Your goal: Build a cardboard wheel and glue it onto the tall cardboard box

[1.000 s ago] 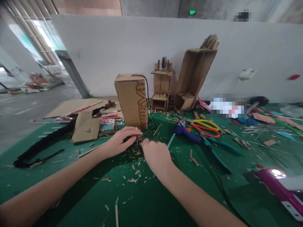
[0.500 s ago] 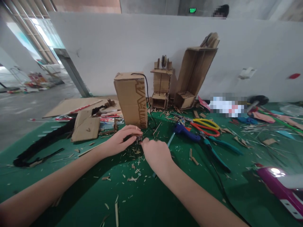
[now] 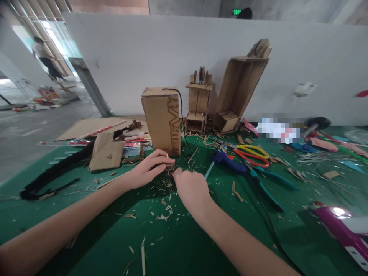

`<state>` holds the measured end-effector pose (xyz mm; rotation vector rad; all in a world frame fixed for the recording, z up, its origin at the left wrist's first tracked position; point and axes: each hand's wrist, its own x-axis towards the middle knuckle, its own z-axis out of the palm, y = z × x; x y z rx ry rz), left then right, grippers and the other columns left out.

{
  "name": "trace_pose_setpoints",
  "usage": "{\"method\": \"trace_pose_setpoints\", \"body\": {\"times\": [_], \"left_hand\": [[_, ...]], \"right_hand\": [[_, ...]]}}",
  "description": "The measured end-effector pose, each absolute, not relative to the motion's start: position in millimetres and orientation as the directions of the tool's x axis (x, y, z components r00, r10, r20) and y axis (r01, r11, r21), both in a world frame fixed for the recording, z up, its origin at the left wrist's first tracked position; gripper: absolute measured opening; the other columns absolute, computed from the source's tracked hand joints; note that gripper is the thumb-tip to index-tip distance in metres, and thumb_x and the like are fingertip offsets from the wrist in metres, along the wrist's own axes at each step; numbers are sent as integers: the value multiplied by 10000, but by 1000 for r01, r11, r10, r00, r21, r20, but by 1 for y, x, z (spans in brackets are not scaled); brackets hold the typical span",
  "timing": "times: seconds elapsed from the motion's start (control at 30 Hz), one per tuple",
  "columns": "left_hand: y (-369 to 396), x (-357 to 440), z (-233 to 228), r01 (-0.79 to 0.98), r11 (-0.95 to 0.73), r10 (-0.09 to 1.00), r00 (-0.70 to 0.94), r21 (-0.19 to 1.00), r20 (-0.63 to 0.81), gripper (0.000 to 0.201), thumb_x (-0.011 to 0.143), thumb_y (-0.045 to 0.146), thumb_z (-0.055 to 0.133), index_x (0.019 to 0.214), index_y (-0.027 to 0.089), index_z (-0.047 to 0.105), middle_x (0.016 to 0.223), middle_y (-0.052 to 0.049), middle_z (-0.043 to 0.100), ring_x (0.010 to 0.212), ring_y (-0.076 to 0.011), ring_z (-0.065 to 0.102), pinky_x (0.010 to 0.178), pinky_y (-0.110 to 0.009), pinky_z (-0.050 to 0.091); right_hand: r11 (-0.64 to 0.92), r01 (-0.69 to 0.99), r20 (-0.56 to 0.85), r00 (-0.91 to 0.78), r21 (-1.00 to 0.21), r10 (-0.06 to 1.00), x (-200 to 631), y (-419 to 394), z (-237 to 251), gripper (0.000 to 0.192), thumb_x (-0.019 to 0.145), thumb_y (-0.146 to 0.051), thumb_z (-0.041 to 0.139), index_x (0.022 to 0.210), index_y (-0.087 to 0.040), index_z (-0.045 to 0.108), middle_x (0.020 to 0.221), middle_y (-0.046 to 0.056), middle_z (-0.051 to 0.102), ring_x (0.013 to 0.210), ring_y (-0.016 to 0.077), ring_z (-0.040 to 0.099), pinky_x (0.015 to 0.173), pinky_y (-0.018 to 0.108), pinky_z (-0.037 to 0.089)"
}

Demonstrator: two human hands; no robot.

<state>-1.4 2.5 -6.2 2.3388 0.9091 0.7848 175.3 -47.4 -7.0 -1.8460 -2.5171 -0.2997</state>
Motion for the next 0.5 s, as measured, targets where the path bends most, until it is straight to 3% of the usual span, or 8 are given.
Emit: {"method": "trace_pose_setpoints", "body": {"times": [0.13, 0.5], "left_hand": [[2, -1, -6, 460, -644, 731, 605, 611, 315, 341, 948, 298, 364, 1164, 219, 617, 1109, -81, 482, 1083, -187, 515, 1008, -374, 408], [0, -2, -6, 497, -645, 738, 603, 580, 304, 376, 946, 396, 370, 1223, 258, 585, 1063, -69, 431, 1046, -189, 507, 992, -385, 416]], "right_hand": [[298, 944, 92, -313, 143, 945, 174, -46, -6, 313, 960, -270, 377, 881, -115, 638, 636, 113, 685, 602, 220, 689, 502, 256, 434], [285, 947, 112, -303, 149, 946, 172, -49, -3, 323, 966, -256, 335, 936, -123, 628, 687, 136, 701, 629, 255, 701, 522, 296, 476]]}}
